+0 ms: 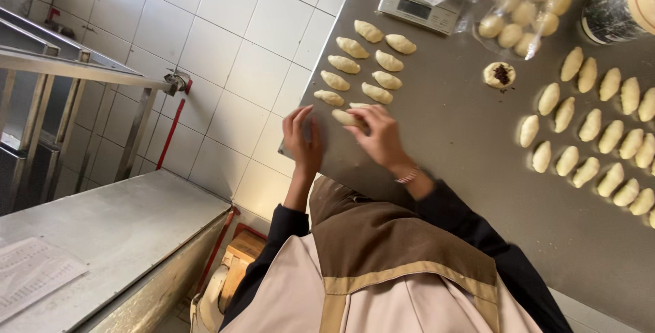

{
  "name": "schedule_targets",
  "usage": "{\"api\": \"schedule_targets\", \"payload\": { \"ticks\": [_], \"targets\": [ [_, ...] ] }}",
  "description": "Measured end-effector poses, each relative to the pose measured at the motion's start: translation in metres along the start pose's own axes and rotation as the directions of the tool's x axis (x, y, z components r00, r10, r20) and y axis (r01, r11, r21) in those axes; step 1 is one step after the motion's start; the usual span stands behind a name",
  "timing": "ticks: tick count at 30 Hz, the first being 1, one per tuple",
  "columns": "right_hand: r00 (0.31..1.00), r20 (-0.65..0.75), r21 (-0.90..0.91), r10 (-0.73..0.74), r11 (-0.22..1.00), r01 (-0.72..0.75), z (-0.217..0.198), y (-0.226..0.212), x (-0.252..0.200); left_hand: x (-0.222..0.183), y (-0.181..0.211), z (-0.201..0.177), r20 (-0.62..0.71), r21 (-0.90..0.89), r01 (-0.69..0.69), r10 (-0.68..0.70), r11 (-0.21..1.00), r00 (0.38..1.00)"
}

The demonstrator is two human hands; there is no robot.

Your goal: The person prepares bread by flattening dough rounds, adding a dark filling with a spoon, and rolling the dough into cylinders on a metal table.

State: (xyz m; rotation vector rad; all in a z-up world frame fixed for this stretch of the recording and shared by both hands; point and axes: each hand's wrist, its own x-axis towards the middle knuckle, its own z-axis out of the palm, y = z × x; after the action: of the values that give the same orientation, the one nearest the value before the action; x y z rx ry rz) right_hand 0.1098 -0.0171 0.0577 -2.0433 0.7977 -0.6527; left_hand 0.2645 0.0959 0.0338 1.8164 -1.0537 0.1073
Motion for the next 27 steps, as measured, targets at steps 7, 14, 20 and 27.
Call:
{"api": "schedule_targets", "payload": {
  "ticks": [7, 14, 20, 27],
  "targets": [
    [0.925, 0.029, -0.375, -0.378, 0.854, 0.361, 0.059, -0.010, 0.024, -0.013, -0.035, 0.000, 0.264, 0.048, -0.148, 0.130, 0.988, 0.956],
    [0.854, -0.472, -0.451, -0.219, 0.892, -0.020, -0.085, 0.061, 0.001, 0.020, 0.017, 0.034, 0.188, 0.278, -0.266, 0.220, 0.923, 0.957],
    [0.795, -0.596, -0.477, 0.114, 0.746, -0.465, -0.208, 0.185, -0.007, 0.033, 0.129, 0.219, 0.553, -0.393, -0.140, 0.356, 0.909, 0.754],
    [0.818, -0.439, -0.192, 0.372, 0.850, -0.490, -0.225, 0.211, 0.008, 0.055, 0.152, 0.336, 0.677, -0.500, -0.224, 0.539, 0.837, 0.502]
  ]
}}
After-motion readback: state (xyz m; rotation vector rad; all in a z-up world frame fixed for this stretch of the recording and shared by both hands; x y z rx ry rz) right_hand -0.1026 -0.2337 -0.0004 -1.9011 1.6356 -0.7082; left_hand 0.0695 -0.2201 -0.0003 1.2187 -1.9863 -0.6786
